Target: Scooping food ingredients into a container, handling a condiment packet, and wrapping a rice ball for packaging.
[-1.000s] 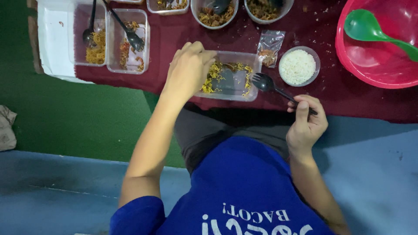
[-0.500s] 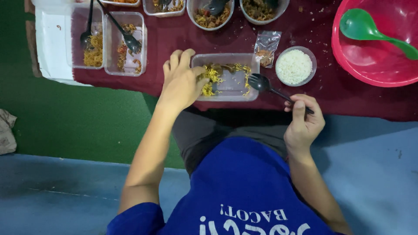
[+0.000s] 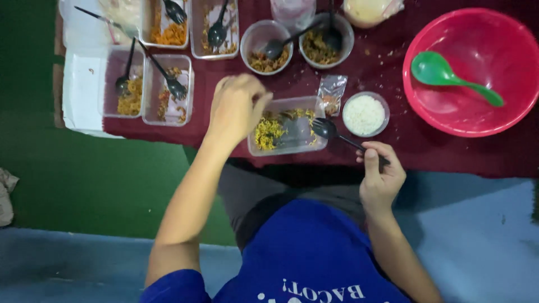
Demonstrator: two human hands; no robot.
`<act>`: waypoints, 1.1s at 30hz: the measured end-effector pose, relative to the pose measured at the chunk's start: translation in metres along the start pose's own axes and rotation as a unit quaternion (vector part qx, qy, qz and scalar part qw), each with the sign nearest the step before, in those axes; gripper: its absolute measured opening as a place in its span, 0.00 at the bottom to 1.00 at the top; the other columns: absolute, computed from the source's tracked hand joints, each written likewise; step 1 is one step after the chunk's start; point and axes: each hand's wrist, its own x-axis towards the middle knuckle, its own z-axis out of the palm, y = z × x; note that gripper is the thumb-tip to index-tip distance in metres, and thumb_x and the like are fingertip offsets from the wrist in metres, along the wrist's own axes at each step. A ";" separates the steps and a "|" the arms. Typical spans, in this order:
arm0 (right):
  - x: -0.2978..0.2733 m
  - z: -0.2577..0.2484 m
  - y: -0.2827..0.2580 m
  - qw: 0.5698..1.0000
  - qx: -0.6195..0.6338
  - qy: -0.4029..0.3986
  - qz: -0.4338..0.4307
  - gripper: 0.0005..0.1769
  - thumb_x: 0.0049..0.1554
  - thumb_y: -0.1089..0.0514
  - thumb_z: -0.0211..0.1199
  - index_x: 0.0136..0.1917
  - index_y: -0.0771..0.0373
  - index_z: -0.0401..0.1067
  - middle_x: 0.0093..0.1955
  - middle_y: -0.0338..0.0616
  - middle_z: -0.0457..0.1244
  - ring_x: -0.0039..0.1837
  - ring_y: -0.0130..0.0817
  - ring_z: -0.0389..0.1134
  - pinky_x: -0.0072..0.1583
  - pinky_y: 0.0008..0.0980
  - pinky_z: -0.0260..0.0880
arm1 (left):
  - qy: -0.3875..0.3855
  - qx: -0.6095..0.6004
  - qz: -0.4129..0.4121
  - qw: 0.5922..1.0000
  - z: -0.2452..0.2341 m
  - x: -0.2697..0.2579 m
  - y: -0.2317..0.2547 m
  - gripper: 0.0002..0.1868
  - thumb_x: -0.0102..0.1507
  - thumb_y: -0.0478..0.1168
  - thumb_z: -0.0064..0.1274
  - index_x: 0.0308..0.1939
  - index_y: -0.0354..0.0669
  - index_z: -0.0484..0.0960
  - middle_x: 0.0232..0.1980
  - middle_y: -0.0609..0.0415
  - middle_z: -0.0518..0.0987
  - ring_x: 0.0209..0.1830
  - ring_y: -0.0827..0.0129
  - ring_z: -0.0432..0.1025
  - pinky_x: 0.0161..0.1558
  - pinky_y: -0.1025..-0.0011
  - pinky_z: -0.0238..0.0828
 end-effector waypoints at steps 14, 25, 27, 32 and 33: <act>0.013 -0.013 -0.043 0.994 -0.069 0.062 0.056 0.08 0.69 0.63 0.57 0.52 0.69 0.74 0.49 0.48 0.66 0.47 0.32 0.69 0.51 0.25 0.74 | 0.082 0.129 0.158 0.976 0.003 0.197 -0.030 0.05 0.59 0.39 0.66 0.35 0.45 0.85 0.39 0.50 0.77 0.40 0.51 0.68 0.35 0.54 0.69; 0.007 -0.028 -0.015 0.989 -0.003 0.113 0.098 0.14 0.71 0.54 0.56 0.49 0.66 0.73 0.50 0.45 0.66 0.46 0.33 0.69 0.48 0.25 0.74 | -0.035 -0.098 0.077 0.992 -0.075 0.160 -0.005 0.04 0.67 0.30 0.49 0.41 0.40 0.70 0.37 0.42 0.78 0.36 0.44 0.70 0.38 0.52 0.64; 0.010 -0.026 -0.016 0.989 0.058 0.113 0.071 0.18 0.73 0.50 0.47 0.45 0.61 0.67 0.49 0.45 0.62 0.55 0.34 0.65 0.45 0.27 0.71 | 0.054 -0.143 0.153 0.976 -0.079 0.145 -0.006 0.07 0.69 0.25 0.45 0.44 0.37 0.65 0.36 0.43 0.72 0.34 0.48 0.65 0.37 0.55 0.58; 0.023 -0.007 -0.041 0.979 0.157 0.065 0.111 0.25 0.71 0.41 0.48 0.38 0.58 0.59 0.48 0.46 0.59 0.46 0.37 0.63 0.45 0.34 0.68 | 0.076 -0.259 0.027 0.963 -0.083 0.070 0.033 0.03 0.72 0.27 0.41 0.47 0.36 0.69 0.37 0.49 0.74 0.34 0.67 0.69 0.37 0.74 0.68; 0.025 -0.002 -0.048 0.975 0.168 0.037 0.140 0.23 0.71 0.44 0.48 0.39 0.59 0.59 0.47 0.49 0.60 0.36 0.36 0.60 0.33 0.28 0.59 | 0.081 -0.284 -0.010 0.955 -0.081 0.053 0.042 0.04 0.71 0.27 0.42 0.47 0.37 0.70 0.41 0.51 0.73 0.37 0.68 0.68 0.39 0.73 0.68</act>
